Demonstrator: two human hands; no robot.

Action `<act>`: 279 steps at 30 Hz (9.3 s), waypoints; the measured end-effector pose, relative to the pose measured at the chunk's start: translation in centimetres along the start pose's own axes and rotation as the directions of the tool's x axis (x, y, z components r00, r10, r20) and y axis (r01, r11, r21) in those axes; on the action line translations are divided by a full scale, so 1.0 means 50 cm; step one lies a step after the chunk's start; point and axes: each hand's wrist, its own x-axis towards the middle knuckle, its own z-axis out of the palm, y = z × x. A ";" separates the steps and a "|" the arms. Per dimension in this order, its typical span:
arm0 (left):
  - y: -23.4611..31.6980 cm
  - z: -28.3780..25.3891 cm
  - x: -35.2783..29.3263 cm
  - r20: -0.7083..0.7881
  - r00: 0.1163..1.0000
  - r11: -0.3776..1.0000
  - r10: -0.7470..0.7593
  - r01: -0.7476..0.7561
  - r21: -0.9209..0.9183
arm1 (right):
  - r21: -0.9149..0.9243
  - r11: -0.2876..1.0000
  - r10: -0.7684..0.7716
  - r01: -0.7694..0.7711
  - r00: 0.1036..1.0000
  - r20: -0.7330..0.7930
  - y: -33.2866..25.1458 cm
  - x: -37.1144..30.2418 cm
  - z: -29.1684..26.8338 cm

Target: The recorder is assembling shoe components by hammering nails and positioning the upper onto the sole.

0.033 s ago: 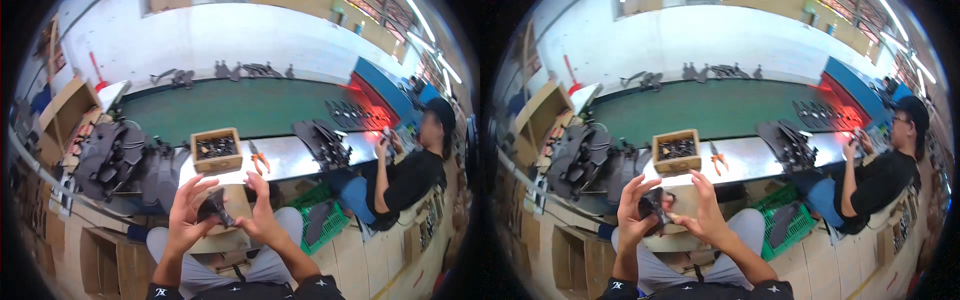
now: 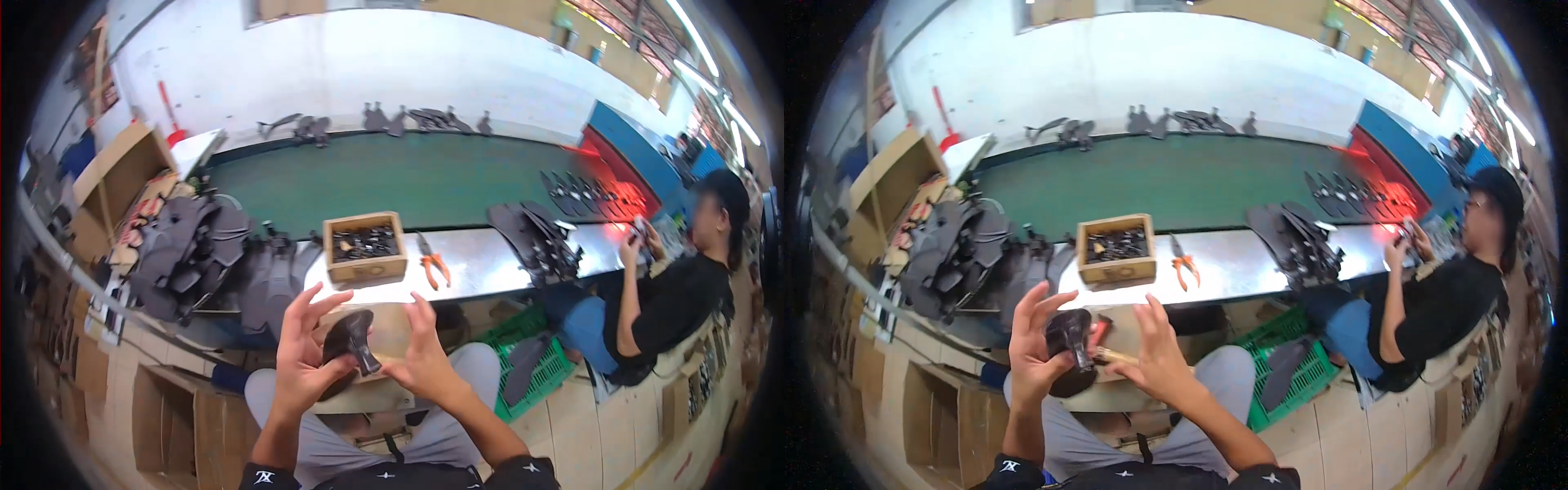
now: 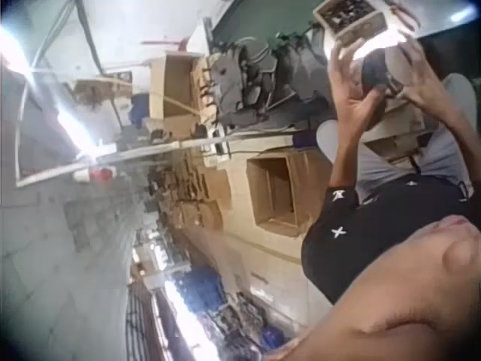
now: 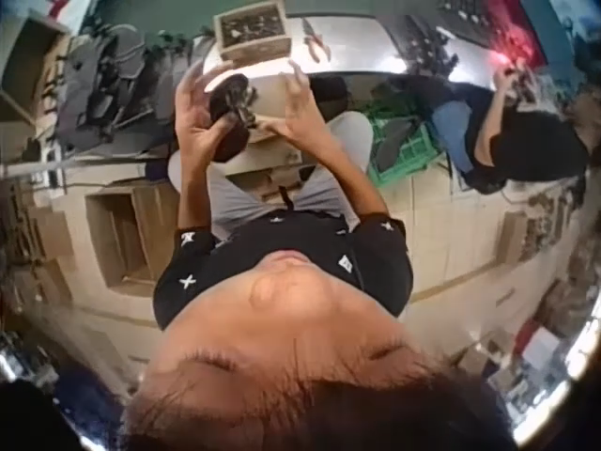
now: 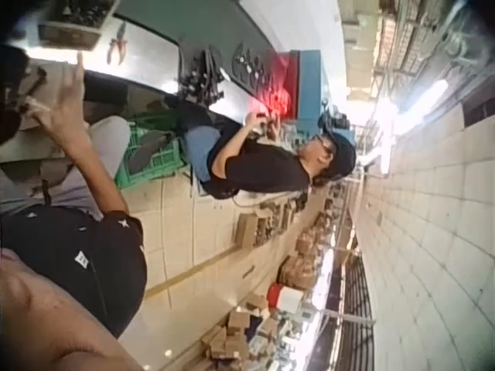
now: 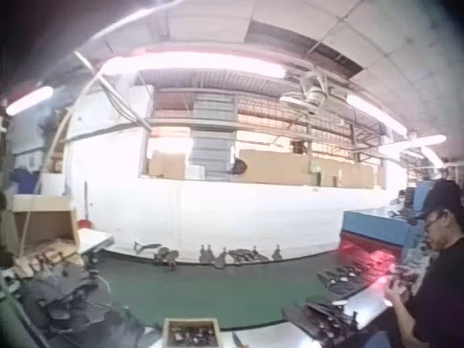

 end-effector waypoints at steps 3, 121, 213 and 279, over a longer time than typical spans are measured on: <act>-0.010 -0.003 -0.017 -0.210 0.977 0.999 0.044 -0.038 0.034 | -0.233 0.972 0.127 -0.029 0.899 0.420 0.047 -0.171 0.021; -0.306 -0.175 -0.057 -0.029 0.960 0.511 -0.280 0.175 0.842 | 0.199 0.954 0.129 -0.224 0.907 0.401 -0.057 -0.052 -0.004; -0.059 -0.036 -0.050 -0.240 0.958 0.917 -0.156 0.231 0.326 | -0.267 0.913 0.405 -0.309 0.601 0.689 0.026 -0.114 0.015; -0.328 -0.139 -0.027 -0.046 0.996 0.607 -0.082 0.087 0.790 | 0.473 0.647 0.389 -0.598 0.793 0.469 0.072 0.012 0.111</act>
